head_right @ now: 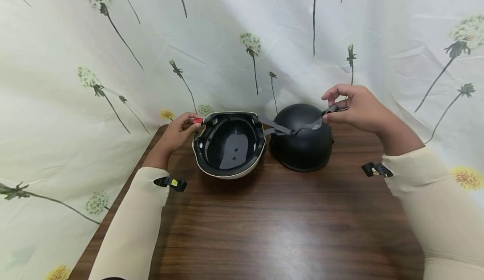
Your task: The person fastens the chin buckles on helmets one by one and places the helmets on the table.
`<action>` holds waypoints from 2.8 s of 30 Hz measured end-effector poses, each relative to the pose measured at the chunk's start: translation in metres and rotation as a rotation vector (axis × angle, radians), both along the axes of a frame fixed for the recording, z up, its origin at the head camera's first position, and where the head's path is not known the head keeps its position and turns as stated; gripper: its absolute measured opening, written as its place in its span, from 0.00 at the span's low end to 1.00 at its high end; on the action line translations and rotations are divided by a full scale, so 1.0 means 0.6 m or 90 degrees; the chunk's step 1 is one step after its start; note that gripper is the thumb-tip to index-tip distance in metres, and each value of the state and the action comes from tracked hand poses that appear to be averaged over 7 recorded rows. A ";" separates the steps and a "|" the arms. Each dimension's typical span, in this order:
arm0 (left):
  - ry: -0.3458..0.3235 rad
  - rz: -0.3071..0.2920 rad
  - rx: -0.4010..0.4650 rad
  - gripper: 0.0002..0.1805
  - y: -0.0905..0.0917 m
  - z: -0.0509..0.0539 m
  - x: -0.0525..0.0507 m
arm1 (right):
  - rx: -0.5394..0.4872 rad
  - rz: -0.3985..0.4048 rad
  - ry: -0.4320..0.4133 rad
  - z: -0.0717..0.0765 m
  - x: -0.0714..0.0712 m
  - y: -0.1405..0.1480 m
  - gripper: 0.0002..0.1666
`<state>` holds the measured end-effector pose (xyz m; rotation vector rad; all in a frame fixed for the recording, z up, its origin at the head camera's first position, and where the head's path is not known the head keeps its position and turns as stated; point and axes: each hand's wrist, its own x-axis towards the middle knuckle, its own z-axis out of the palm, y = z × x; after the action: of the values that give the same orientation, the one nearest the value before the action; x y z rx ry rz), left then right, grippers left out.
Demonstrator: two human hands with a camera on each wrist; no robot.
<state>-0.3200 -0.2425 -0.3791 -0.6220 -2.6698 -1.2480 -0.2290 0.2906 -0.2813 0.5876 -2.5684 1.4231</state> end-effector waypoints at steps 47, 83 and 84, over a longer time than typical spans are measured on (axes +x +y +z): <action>0.003 -0.032 0.064 0.16 0.020 -0.006 0.009 | -0.127 0.183 0.035 -0.103 -0.078 -0.247 0.20; 0.046 -0.013 0.062 0.16 0.064 -0.010 0.011 | -0.080 0.083 0.047 -0.149 -0.127 -0.381 0.15; 0.049 -0.017 0.059 0.16 0.066 -0.010 0.011 | -0.069 0.076 0.044 -0.150 -0.127 -0.383 0.15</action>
<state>-0.3137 -0.2032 -0.3849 -0.6791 -2.5330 -1.3185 -0.3049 0.0609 -0.3713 0.7705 -2.4223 1.5395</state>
